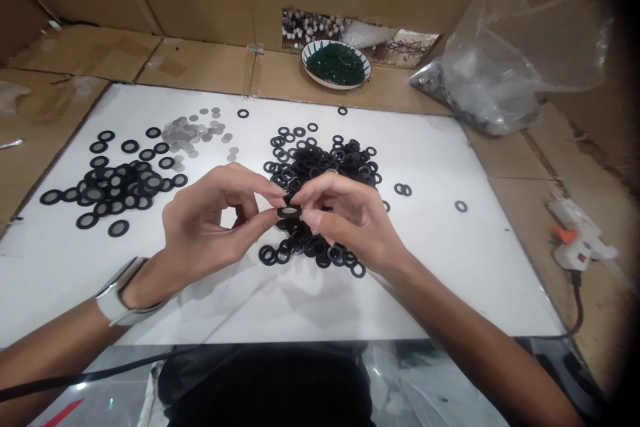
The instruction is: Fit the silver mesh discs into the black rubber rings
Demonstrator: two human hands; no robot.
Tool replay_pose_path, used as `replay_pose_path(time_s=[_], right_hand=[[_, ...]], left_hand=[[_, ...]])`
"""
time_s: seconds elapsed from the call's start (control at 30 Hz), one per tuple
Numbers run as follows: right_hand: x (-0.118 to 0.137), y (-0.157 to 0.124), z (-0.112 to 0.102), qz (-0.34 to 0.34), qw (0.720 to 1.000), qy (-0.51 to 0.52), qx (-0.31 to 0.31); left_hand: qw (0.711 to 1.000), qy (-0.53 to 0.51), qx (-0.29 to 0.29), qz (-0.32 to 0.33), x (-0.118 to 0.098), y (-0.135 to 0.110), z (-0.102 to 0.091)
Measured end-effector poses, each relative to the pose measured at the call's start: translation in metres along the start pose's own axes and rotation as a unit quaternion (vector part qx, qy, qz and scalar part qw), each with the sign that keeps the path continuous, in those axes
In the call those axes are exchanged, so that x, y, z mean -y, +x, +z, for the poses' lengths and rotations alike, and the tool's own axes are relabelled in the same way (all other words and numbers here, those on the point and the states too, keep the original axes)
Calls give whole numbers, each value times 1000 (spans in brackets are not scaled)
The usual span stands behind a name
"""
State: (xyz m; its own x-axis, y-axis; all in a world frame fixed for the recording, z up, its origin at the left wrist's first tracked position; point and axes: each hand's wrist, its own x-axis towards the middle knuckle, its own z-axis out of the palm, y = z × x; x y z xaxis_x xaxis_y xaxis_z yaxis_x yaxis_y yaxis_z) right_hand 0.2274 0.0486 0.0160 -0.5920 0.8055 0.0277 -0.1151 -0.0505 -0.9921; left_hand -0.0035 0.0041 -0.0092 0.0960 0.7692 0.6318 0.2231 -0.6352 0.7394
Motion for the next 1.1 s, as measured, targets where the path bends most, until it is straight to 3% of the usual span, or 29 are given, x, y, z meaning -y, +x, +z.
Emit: replay_pose_path(time_s=[0.8, 1.1], right_hand=[[0, 1, 4, 19, 999, 34, 13], [-2, 3, 2, -1, 996, 69, 50]], left_hand=[[998, 48, -18, 23, -3, 0, 0], [1000, 6, -22, 9, -9, 2, 2]])
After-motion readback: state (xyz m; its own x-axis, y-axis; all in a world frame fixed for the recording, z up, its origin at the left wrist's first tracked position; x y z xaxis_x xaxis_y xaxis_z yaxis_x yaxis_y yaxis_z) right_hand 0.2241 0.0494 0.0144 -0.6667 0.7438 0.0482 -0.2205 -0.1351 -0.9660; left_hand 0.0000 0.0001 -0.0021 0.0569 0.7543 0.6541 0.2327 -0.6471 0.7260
